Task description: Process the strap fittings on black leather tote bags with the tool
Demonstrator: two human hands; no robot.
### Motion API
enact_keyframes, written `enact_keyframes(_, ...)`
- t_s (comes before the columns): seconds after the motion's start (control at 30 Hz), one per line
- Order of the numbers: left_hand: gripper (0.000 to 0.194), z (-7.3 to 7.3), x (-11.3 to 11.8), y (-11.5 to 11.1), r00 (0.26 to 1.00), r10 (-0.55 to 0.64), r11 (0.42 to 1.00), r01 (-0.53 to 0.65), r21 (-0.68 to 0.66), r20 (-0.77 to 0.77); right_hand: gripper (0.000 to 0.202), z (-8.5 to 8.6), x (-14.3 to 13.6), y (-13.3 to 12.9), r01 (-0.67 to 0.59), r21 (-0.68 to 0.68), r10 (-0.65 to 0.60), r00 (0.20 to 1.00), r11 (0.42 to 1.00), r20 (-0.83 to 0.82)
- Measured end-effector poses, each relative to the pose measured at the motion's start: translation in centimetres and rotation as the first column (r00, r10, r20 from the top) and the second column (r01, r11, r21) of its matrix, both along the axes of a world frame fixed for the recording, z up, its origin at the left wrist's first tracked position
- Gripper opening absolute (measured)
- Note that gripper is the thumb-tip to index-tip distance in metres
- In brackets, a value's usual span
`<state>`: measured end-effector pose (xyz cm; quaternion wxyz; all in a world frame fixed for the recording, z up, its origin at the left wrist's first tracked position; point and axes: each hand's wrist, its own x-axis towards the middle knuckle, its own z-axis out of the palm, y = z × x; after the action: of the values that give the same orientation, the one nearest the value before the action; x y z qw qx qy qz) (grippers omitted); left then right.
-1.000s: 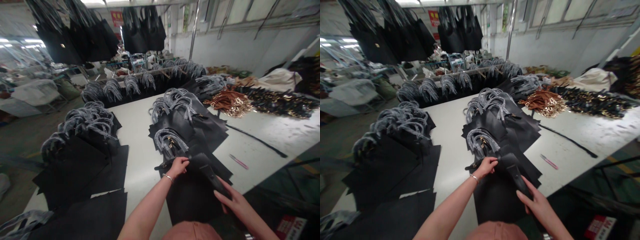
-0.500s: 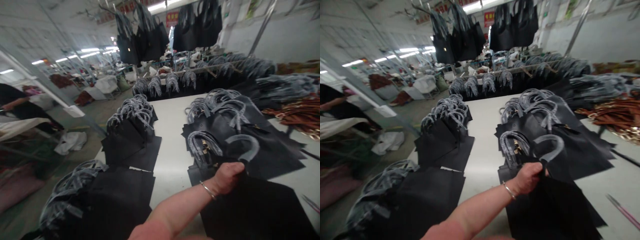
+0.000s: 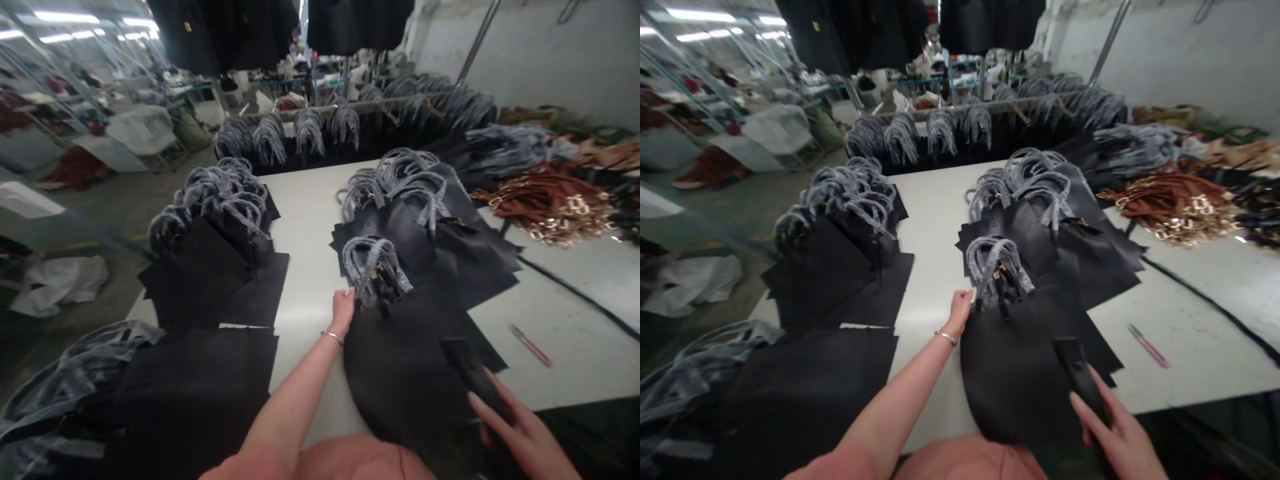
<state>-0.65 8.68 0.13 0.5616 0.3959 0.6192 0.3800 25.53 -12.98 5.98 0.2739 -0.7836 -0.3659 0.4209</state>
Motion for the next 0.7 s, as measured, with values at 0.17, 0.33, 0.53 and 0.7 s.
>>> enact_keyframes(0.17, 0.015, -1.7, 0.6, -6.4, 0.977, -0.05, 0.946, 0.113, 0.305, -0.205, 0.091, -2.9, -3.6, 3.0, -0.176, -0.119, 0.152, 0.971, 0.977, -0.187)
enact_keyframes(0.33, 0.034, -4.9, 2.3, -12.7, 0.645, -0.27, 0.615, 0.687, 0.387, -0.715, 0.083, -3.9, -3.7, 6.6, -0.138, -0.102, 0.115, 0.972, 0.985, -0.204)
enact_keyframes(0.53, 0.036, -5.9, 2.0, -13.3, 0.458, -0.231, 0.514, 0.807, 0.292, -0.858, 0.067, -4.1, -2.4, 9.6, -0.092, -0.113, 0.046, 0.934, 0.989, -0.355)
enact_keyframes(0.7, 0.036, -5.6, 2.1, -13.2, 0.421, -0.195, 0.51, 0.815, 0.275, -0.886, 0.059, -4.7, -2.3, 11.8, -0.099, -0.103, 0.049, 0.911, 0.99, -0.409)
